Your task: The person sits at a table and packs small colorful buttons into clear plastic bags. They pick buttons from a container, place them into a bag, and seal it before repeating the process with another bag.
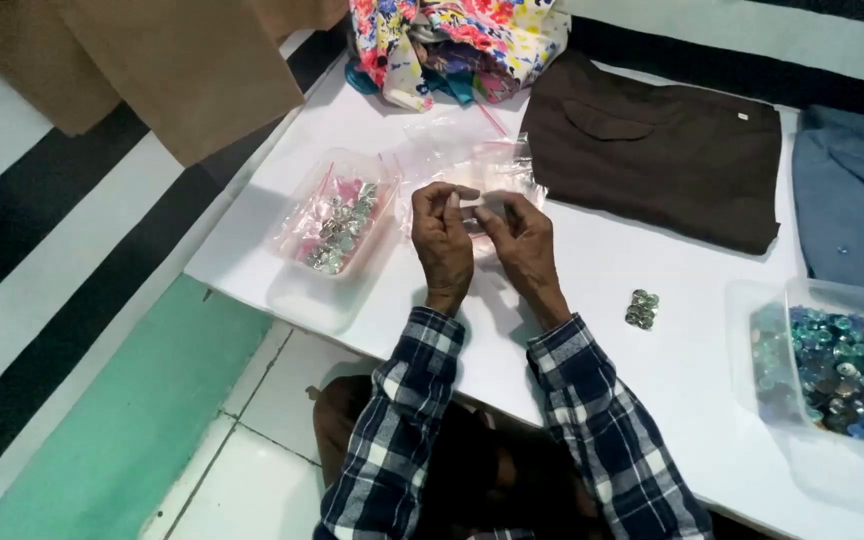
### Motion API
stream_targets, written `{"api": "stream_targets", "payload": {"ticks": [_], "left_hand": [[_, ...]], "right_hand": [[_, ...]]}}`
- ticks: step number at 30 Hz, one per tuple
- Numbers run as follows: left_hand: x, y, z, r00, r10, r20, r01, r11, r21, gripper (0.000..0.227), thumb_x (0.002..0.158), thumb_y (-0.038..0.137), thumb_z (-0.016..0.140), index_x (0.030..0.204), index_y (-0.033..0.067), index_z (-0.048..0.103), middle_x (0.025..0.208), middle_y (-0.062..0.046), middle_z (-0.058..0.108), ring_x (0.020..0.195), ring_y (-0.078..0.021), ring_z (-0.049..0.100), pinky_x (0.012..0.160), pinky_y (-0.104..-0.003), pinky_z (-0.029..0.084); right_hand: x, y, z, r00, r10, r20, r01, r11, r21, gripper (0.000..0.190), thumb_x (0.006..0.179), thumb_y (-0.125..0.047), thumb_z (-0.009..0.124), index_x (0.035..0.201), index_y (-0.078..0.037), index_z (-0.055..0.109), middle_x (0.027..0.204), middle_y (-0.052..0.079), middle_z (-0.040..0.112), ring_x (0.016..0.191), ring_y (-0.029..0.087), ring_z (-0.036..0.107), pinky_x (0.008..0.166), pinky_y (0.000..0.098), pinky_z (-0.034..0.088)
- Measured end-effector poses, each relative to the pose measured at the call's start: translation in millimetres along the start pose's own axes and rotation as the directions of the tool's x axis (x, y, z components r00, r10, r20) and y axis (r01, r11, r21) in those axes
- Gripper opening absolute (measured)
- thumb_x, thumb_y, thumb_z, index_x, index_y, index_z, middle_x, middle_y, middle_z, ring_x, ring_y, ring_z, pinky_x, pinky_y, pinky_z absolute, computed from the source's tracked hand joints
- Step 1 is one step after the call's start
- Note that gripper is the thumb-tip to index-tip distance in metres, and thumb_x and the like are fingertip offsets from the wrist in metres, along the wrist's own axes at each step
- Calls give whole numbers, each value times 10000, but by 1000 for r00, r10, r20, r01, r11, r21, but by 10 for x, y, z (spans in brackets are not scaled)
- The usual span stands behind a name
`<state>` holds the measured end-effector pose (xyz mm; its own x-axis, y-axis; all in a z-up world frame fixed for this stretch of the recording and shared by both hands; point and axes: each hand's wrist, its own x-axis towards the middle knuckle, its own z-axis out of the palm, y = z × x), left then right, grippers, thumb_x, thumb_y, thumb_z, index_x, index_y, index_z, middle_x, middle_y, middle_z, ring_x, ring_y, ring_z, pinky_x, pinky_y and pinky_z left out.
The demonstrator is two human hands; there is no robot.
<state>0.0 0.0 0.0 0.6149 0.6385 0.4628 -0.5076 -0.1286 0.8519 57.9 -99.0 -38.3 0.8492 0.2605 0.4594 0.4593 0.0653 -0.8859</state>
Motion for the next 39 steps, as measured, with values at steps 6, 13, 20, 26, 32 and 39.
{"api": "stream_targets", "payload": {"ticks": [6,13,20,26,32,39], "left_hand": [[-86,234,-42,985,-169,-44,162,978,-131,123,1034,141,497,1146,90,507,959,-115,758,737,-127,709,627,-223,599],[-360,479,6,952,-278,127,301,926,-227,178,878,116,780,1006,54,673,914,-145,761,794,-181,748,730,-317,649],[-815,786,477,909,-396,131,405,761,-506,159,900,93,746,1005,20,652,927,-197,746,883,-287,754,871,-437,628],[-1098,909,699,869,-465,167,478,705,-523,151,904,92,735,995,20,639,923,-207,748,875,-281,755,864,-437,626],[-1274,930,753,855,-474,211,513,715,-475,221,901,107,741,1056,22,608,987,-224,741,906,-298,747,878,-456,614],[-1633,665,676,948,292,126,-316,910,269,517,736,289,908,1138,117,632,1135,-42,688,1099,-259,658,1014,-379,439]], "right_hand": [[-239,-915,106,994,86,-68,-84,996,34,149,933,-131,736,1061,-57,759,820,144,764,625,182,746,610,275,628],[-656,-1146,-242,977,109,-181,-129,986,-105,111,917,-111,752,1011,-55,771,742,141,742,622,164,735,594,276,621],[-1063,-1489,-690,965,179,-190,-186,982,-21,248,932,-225,751,1109,-52,740,998,136,753,933,177,702,878,355,593],[-1284,-1535,-1051,939,176,-296,-190,981,-20,258,952,-206,723,1117,-9,736,966,156,760,934,192,715,881,373,603],[-1352,-1486,-1194,908,131,-398,-166,985,-54,157,907,-122,782,986,6,738,793,110,730,804,135,705,766,305,623],[-1356,-1628,-1202,904,-16,-428,-171,902,-395,54,868,18,768,885,-31,752,679,111,714,666,144,721,645,276,610]]}}
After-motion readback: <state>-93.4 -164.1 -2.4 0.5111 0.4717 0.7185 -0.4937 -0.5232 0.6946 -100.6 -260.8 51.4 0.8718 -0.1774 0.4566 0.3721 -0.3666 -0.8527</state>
